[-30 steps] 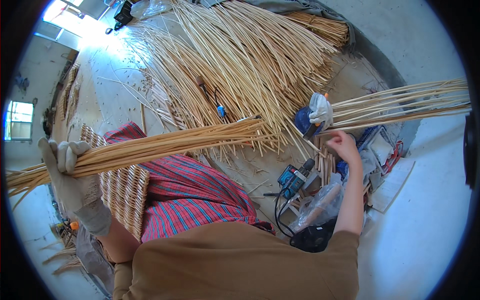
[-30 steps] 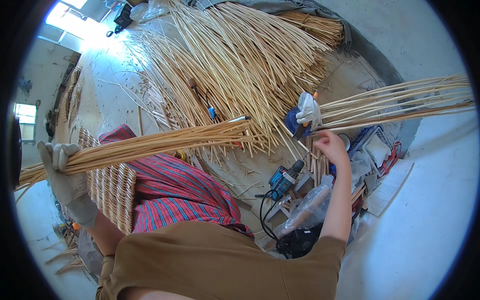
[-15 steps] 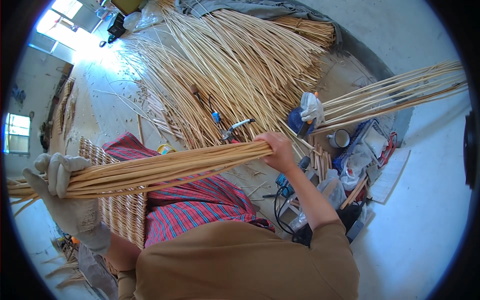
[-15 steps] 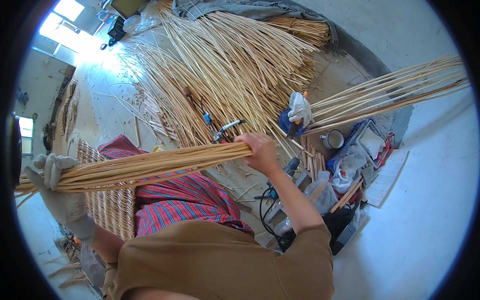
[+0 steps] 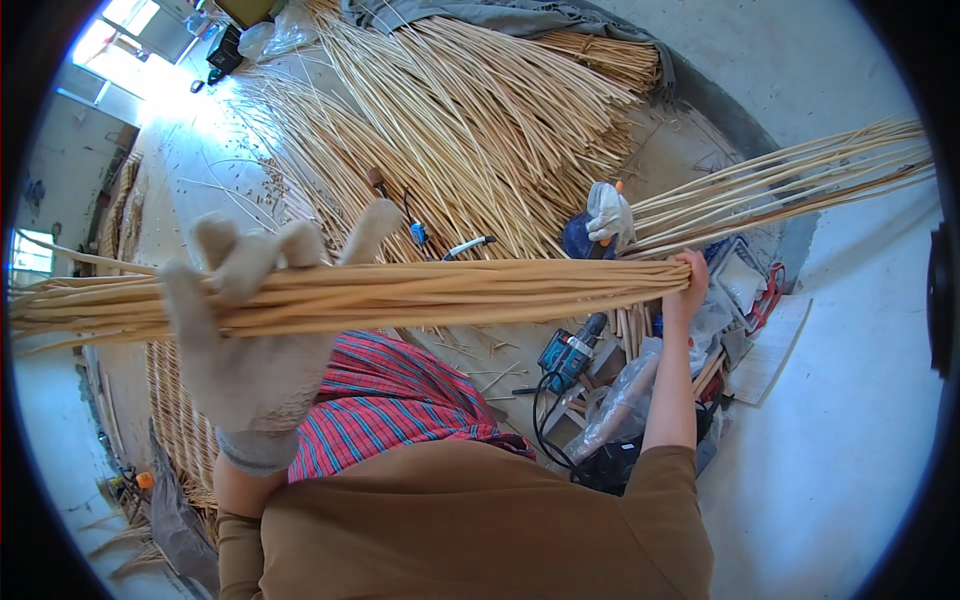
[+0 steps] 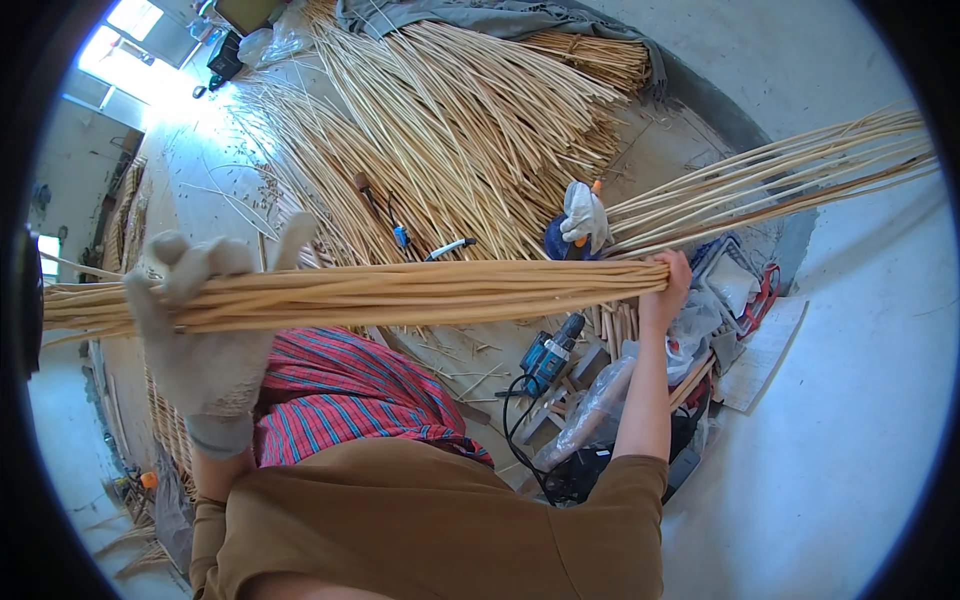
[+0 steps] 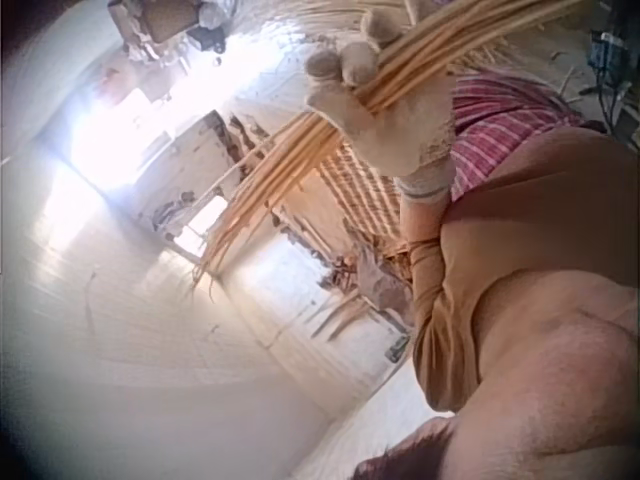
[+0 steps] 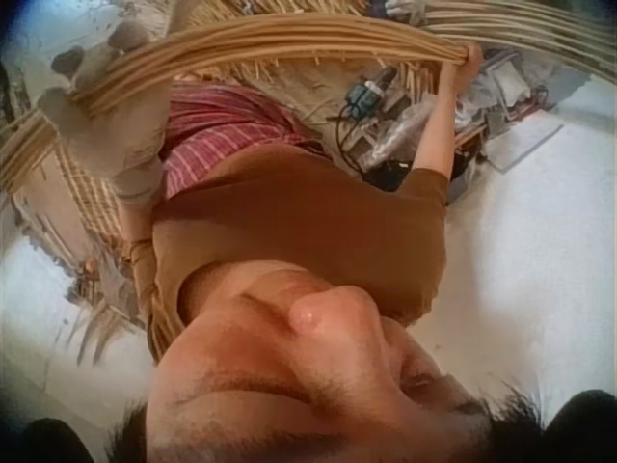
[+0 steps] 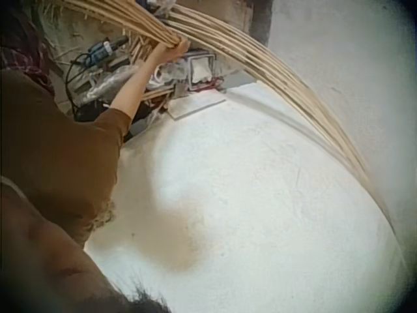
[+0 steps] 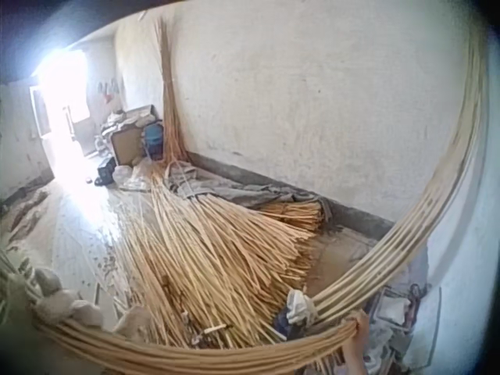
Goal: The person is weaving a flat mat using long dried reeds or wicker strands.
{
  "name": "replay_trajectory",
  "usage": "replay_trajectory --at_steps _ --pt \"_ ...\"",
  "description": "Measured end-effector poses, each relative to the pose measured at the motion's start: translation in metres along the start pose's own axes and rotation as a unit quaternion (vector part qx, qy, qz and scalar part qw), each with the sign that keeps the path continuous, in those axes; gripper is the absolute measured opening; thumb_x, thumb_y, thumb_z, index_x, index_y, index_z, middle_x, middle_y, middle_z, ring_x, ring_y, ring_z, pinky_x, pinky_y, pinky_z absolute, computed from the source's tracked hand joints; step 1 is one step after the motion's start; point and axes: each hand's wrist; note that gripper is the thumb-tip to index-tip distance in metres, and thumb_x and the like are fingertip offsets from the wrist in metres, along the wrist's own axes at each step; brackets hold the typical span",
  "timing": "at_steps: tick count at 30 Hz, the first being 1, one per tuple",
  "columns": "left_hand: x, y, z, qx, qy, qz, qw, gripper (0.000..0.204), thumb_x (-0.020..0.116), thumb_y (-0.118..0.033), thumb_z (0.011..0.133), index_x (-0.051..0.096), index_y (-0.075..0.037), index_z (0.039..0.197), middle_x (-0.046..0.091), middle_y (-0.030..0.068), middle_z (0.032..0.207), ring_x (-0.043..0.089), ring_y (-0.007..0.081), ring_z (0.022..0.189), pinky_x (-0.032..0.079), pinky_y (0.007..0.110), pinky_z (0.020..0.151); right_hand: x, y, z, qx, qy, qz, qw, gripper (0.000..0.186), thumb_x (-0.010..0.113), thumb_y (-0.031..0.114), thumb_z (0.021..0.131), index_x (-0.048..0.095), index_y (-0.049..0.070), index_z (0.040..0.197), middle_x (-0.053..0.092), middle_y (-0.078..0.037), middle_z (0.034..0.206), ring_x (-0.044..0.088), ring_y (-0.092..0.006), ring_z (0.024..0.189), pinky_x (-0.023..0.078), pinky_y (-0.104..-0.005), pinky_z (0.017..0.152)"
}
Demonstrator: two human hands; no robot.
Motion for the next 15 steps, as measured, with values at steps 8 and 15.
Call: replay_trajectory --at_steps 8,15 --pt "0.027 0.003 0.007 0.044 0.146 0.096 0.984 0.032 0.085 -0.021 0.093 0.064 -0.017 0.117 0.054 -0.0087 0.085 0.058 0.0121 0.093 -0.006 0.064 0.134 0.004 -0.089 -0.01 0.064 0.073 -0.016 0.995 0.016 0.071 0.006 0.086 0.067 0.007 0.101 0.069 -0.011 0.099 0.068 -0.0312 0.099 0.052 -0.0377 0.089" --pt "0.046 0.009 0.017 0.017 0.219 0.136 0.966 0.034 0.086 -0.026 0.093 0.062 -0.018 0.115 0.053 -0.0077 0.089 0.056 0.0129 0.099 0.005 0.063 0.134 0.024 -0.094 -0.025 0.084 0.069 0.001 0.994 0.019 0.07 0.002 0.081 0.067 0.006 0.099 0.07 -0.015 0.098 0.068 -0.0373 0.098 0.053 -0.0415 0.088"
Point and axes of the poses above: each hand's wrist, its own z-axis towards the middle knuckle, its own x-axis out of the palm, y = z × x
